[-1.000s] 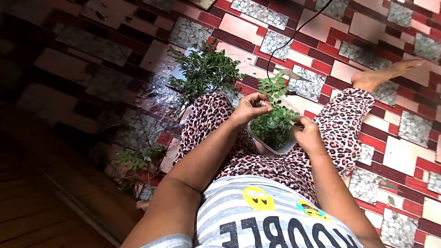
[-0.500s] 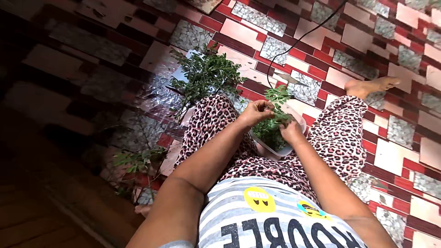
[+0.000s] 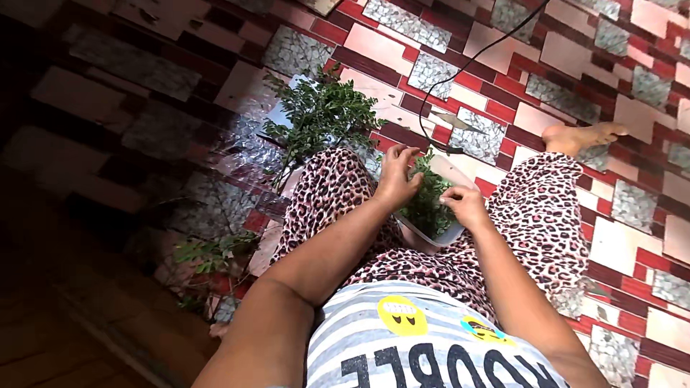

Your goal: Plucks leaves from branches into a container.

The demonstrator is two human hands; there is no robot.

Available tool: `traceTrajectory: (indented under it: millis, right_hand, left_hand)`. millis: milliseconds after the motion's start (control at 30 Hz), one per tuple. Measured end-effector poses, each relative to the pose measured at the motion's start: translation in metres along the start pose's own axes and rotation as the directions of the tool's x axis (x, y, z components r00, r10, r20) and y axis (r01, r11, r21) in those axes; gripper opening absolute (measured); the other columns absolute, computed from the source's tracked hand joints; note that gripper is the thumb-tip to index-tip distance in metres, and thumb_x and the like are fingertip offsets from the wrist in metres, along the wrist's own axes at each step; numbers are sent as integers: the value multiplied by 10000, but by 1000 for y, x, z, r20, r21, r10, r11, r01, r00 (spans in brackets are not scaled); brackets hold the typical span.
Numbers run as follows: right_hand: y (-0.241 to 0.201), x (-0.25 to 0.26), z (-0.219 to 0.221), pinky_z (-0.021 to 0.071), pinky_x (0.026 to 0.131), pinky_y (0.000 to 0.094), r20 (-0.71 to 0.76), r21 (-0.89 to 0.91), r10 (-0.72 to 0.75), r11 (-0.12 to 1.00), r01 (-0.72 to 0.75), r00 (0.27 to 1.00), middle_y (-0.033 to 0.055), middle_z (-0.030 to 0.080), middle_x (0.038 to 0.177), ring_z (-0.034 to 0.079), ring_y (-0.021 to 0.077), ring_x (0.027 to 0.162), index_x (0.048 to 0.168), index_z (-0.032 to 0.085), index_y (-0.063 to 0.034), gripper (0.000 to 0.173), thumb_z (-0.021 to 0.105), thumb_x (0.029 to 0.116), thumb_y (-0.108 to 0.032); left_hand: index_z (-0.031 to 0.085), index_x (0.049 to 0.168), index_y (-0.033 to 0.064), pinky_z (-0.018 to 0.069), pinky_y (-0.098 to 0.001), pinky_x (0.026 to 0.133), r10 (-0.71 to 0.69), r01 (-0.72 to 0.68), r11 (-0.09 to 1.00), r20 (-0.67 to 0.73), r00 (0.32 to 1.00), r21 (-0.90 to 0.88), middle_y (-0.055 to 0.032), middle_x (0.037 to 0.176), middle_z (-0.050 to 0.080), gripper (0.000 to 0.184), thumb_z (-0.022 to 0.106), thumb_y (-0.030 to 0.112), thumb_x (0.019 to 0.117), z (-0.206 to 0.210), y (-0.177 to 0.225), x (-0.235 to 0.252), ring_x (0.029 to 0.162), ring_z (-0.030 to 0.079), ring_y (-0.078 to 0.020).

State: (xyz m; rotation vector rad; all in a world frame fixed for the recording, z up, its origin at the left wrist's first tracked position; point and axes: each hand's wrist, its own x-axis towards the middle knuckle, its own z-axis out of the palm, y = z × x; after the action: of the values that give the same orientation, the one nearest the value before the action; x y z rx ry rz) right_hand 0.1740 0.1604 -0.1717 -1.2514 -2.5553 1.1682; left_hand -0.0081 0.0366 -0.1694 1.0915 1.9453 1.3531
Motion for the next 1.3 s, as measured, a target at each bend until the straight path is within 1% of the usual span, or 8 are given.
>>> traceTrajectory:
  millis: [67, 133, 200, 267, 400, 533, 867, 1300]
  right_hand:
    - [6, -12, -8, 539, 807, 382, -17, 186, 70, 980, -66, 997, 110, 693, 955, 636, 165, 850, 967, 716, 0, 58, 728, 924, -37]
    - [9, -24, -13, 538, 731, 316, -24, 325, 101, 942, -88, 995, 48, 690, 907, 617, 104, 776, 958, 717, -46, 37, 727, 923, -55]
    - [4, -34, -15, 537, 723, 281, -49, 442, 93, 895, -62, 994, 18, 684, 915, 611, 81, 772, 954, 710, -57, 49, 719, 916, -29]
    - [-5, -41, -14, 546, 745, 275, -80, 492, 60, 871, -13, 995, 11, 687, 944, 620, 78, 798, 954, 703, -61, 64, 713, 913, -14]
    - [-8, -41, -4, 558, 780, 284, -171, 515, 10, 853, 81, 985, 36, 674, 932, 633, 84, 821, 959, 682, -23, 32, 689, 931, -9]
    - [-1, -36, 4, 553, 754, 266, -185, 520, 26, 851, 75, 982, 50, 678, 887, 634, 77, 791, 942, 687, -10, 24, 691, 925, -26]
    - [5, -35, 5, 536, 725, 275, -114, 580, 34, 814, 39, 993, 50, 641, 846, 614, 95, 763, 924, 650, -7, 39, 644, 945, -40]
    - [15, -38, -2, 553, 740, 293, -123, 584, 94, 812, -4, 988, 70, 665, 910, 630, 116, 788, 931, 650, -3, 54, 637, 954, -50]
  left_hand:
    - [652, 1280, -1, 430, -528, 1096, 173, -173, 985, -52, 984, 7, -258, 1428, 522, 382, 684, 74, 908, 5, 1, -3, 1323, 498, -410]
    - [666, 1210, -41, 521, -443, 1022, 221, -213, 970, 57, 974, -113, -207, 1254, 651, 266, 615, 42, 963, 14, 5, -8, 1168, 637, -296]
    - [650, 1203, -56, 560, -394, 956, 147, -76, 965, 278, 949, -252, -175, 1145, 703, 250, 583, 93, 1014, 24, 8, -13, 1038, 694, -213]
    - [628, 1239, -68, 574, -396, 929, 87, 55, 954, 449, 889, -294, -181, 1110, 705, 314, 651, 133, 999, 34, 9, -18, 984, 702, -205]
    - [643, 1132, -71, 600, -334, 778, 20, 183, 877, 413, 910, -444, -144, 964, 695, 247, 722, 30, 922, 51, 7, -21, 803, 684, -151]
    - [625, 1138, -52, 614, -336, 749, -42, 261, 824, 405, 913, -503, -119, 954, 697, 245, 712, -13, 913, 53, 5, -20, 805, 696, -157]
    - [640, 988, -13, 597, -310, 694, -7, 244, 803, 402, 916, -543, -72, 880, 712, 75, 669, -9, 919, 53, -2, -17, 762, 691, -136]
    - [625, 931, 15, 593, -318, 695, -35, 288, 799, 437, 899, -528, -66, 865, 706, 45, 651, -11, 907, 52, -7, -15, 770, 691, -145]
